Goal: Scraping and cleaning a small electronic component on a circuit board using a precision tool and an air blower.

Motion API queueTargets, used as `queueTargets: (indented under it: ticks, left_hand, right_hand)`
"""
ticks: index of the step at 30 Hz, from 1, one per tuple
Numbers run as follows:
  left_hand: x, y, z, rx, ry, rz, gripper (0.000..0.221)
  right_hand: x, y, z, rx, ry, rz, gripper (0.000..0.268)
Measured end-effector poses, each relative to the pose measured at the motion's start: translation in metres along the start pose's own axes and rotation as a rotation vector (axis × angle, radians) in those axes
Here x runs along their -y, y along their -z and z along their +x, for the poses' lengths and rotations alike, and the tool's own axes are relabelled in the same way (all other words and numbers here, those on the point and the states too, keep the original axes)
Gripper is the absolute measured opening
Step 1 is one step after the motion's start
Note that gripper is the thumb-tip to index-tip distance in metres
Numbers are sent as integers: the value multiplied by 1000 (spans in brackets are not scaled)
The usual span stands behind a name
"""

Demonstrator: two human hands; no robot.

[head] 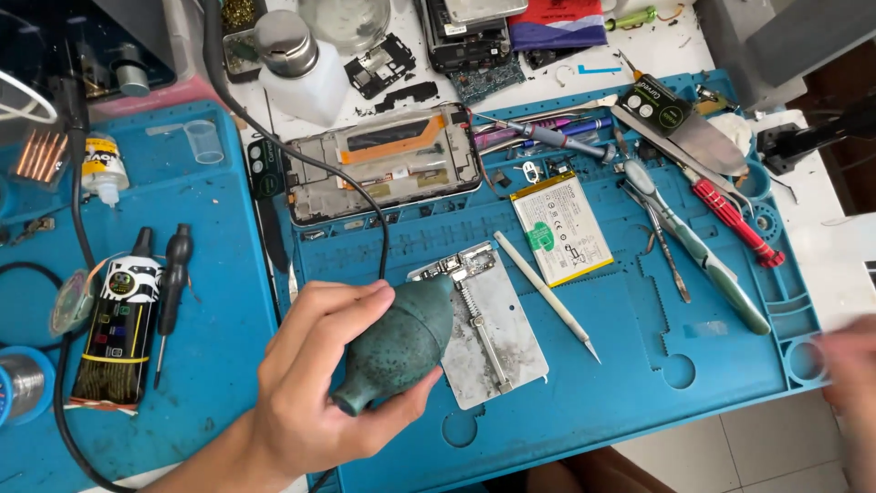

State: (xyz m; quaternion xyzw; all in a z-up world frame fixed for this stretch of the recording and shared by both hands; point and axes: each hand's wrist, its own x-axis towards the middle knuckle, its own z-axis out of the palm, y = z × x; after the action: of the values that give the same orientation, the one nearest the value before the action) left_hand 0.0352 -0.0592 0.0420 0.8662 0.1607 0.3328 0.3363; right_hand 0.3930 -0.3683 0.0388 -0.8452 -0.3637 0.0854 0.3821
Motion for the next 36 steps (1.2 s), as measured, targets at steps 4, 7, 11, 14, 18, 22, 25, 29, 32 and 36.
queueTargets:
  ticks: [4,7,11,14,18,22,25,29,32,36]
  left_hand:
    - [-1,0,3,-25,-38,12,68]
    - [0,0,0,-4,-26,-9,68]
    - [1,1,3,-45,-50,-13,68]
    - [0,2,3,-49,-71,-29,70]
    - [-3,3,0,-16,21,-66,70]
    - [-2,1,-3,22,58,-113,72]
    - [-8,3,7,-62,14,-55,66]
    - [-10,5,7,-56,29,-52,64]
    - [-12,6,8,-48,73,-56,65]
    - [-15,8,12,-33,152,-41,65]
  right_hand:
    - [122,-59,16,356,234,-282,24]
    - [133,-87,34,508,207,-348,31]
    - [130,-108,47,623,178,-441,30]
    - [138,-109,53,686,173,-600,23]
    - [156,-100,58,595,-139,-528,12]
    - [167,-97,64,467,87,128,7]
    - [175,-122,89,630,173,324,8]
    - [156,-152,98,688,213,587,21]
    - [143,-161,98,646,281,659,22]
    - [149,-163,95,554,491,450,13]
